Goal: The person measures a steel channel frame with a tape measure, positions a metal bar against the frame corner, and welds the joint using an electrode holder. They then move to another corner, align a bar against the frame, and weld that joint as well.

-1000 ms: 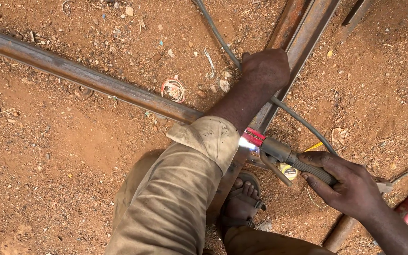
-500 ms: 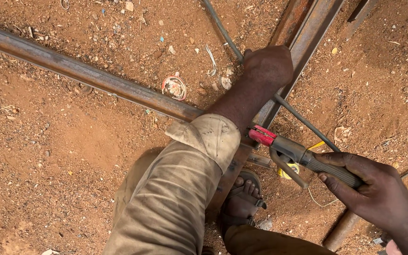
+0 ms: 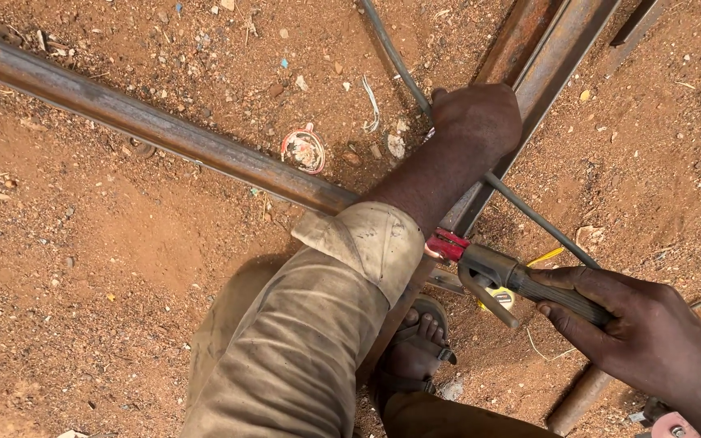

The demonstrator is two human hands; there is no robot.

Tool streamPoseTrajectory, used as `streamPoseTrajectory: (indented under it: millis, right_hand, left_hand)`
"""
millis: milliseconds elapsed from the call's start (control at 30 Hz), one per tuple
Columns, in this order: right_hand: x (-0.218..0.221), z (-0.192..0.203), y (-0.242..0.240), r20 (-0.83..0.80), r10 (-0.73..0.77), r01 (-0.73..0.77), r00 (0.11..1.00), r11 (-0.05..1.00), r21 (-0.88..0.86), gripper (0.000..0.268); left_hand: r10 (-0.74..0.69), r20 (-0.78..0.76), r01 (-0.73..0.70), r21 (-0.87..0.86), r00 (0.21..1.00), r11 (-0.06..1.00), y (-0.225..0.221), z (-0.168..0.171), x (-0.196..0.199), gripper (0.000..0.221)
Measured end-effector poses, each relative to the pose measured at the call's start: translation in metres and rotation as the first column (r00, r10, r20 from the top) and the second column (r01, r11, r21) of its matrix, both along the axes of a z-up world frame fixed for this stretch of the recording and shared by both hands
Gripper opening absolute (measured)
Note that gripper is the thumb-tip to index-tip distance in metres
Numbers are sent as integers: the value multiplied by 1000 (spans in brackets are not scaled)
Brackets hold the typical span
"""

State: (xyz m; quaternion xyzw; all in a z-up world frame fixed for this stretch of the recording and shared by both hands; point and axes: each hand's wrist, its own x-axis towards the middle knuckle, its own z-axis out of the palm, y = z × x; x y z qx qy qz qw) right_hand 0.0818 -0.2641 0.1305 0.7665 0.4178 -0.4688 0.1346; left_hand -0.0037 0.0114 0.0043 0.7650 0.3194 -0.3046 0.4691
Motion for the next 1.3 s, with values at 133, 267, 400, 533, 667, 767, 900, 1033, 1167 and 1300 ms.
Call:
streamPoseTrajectory:
  millis: [133,267,400,533,667,767,900,1033,1167,1300]
  right_hand:
    - [-28,27,59,149,121,-50,981,910,-411,49]
    - [-22,21,46,111,5,24,994,967,-252,51]
    - [-22,19,45,138,131,-79,982,939,-334,51]
    - [-24,24,52,121,89,-49,989,954,-297,51]
    - [-23,25,53,106,159,-113,982,930,-351,57]
    - [-23,24,49,94,186,-137,978,912,-386,56]
    - [-17,19,38,83,120,-85,989,936,-342,57]
    - [-13,14,31,78,198,-153,977,907,-392,56]
    - [-16,16,29,60,187,-161,980,938,-306,57]
    - [-24,20,41,74,230,-191,970,918,-347,57]
  left_hand:
    - [-16,-12,16,-28,1000,999,1,1,-2,27]
    - [-29,18,29,-10,999,1000,3,4,-4,26]
    - [-50,35,50,-5,998,999,3,3,-4,24]
    - [-66,29,66,-19,997,998,2,0,-3,25]
    - [-67,31,67,-16,997,998,4,-1,-2,26]
    - [-63,33,64,-34,997,997,5,2,-5,26]
    - [-44,47,46,-57,998,997,7,3,-6,25]
    - [-53,39,55,-40,998,998,5,0,-4,24]
    - [-41,39,43,-52,998,998,5,-1,-3,24]
    - [-66,76,69,-34,995,997,3,0,-7,25]
